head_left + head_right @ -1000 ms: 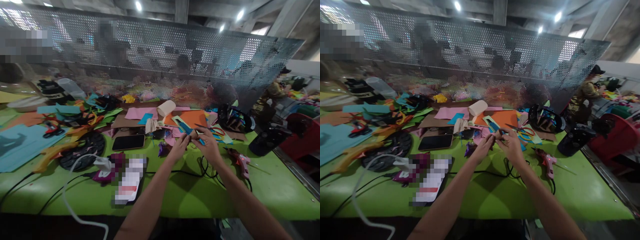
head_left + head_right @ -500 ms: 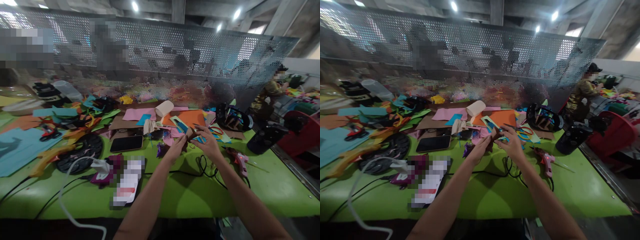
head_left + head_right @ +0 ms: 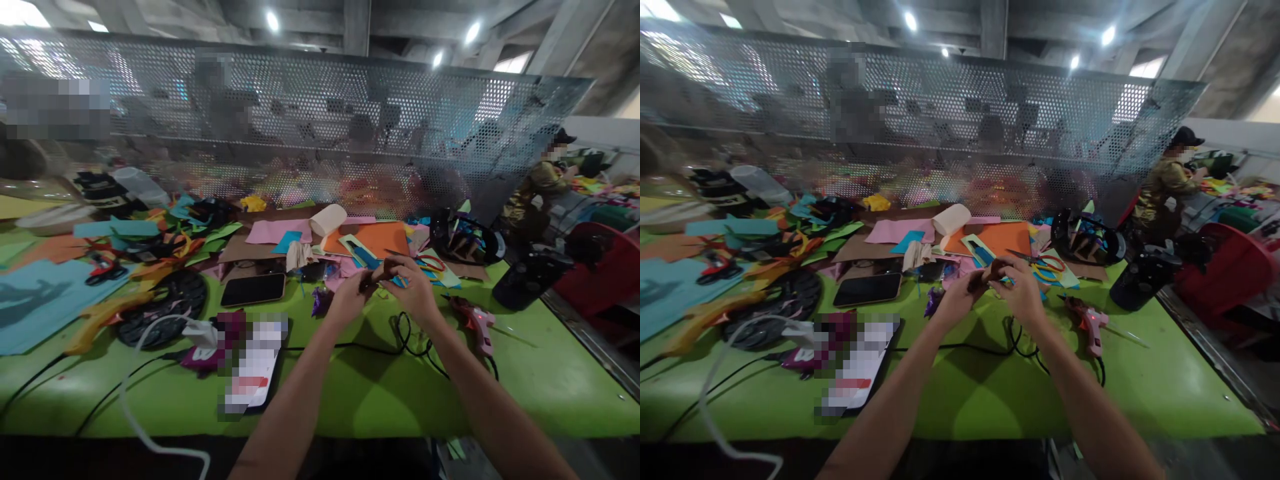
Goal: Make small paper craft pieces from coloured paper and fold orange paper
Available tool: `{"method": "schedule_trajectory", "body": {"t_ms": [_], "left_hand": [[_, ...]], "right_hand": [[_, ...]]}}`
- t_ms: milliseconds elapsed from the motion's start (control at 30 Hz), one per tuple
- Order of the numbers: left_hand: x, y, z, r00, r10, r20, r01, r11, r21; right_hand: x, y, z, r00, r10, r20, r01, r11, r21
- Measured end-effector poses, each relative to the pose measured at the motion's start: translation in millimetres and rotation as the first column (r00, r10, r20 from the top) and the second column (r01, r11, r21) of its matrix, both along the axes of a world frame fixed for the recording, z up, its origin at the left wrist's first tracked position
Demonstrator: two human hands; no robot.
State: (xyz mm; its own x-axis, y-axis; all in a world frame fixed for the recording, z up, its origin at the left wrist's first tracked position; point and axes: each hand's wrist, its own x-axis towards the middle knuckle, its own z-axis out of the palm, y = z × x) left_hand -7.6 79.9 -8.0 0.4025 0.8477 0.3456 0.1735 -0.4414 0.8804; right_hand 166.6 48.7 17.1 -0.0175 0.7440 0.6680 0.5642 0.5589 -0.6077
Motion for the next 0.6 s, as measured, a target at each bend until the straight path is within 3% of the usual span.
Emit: {"method": "schedule_trajectory", "body": {"t_ms": [100, 267, 400, 500, 600], "left_hand": [[-2, 3, -4.3, 0.999, 0.003, 0.041, -0.001, 0.998, -0.056], [-1, 2, 0.0, 0.981, -0.007, 0.195, 0.061, 0.960, -0.273], [-5, -7, 5.2, 0.964, 0.036, 0.262, 0.053, 0.944, -0.326], [-14, -19, 3.0, 0.973, 0.124, 0.194, -0.045, 0.929, -0.367], [-25, -34, -4.0, 0.966, 0.259, 0.027, -0.236, 0.914, -0.332]], "right_hand": [[1, -4, 6.2, 1.000, -0.004, -0.007, 0.004, 1.000, 0.013], [11, -6, 15.4, 0.991, -0.061, -0.115, 0.063, 0.998, 0.013], [19, -6, 15.8, 0.973, -0.082, -0.216, 0.073, 0.996, -0.050], [22, -6, 15.3, 0.959, -0.100, -0.264, 0.079, 0.993, -0.088], [24, -6, 14.2, 0.952, -0.108, -0.287, 0.079, 0.991, -0.112]]}}
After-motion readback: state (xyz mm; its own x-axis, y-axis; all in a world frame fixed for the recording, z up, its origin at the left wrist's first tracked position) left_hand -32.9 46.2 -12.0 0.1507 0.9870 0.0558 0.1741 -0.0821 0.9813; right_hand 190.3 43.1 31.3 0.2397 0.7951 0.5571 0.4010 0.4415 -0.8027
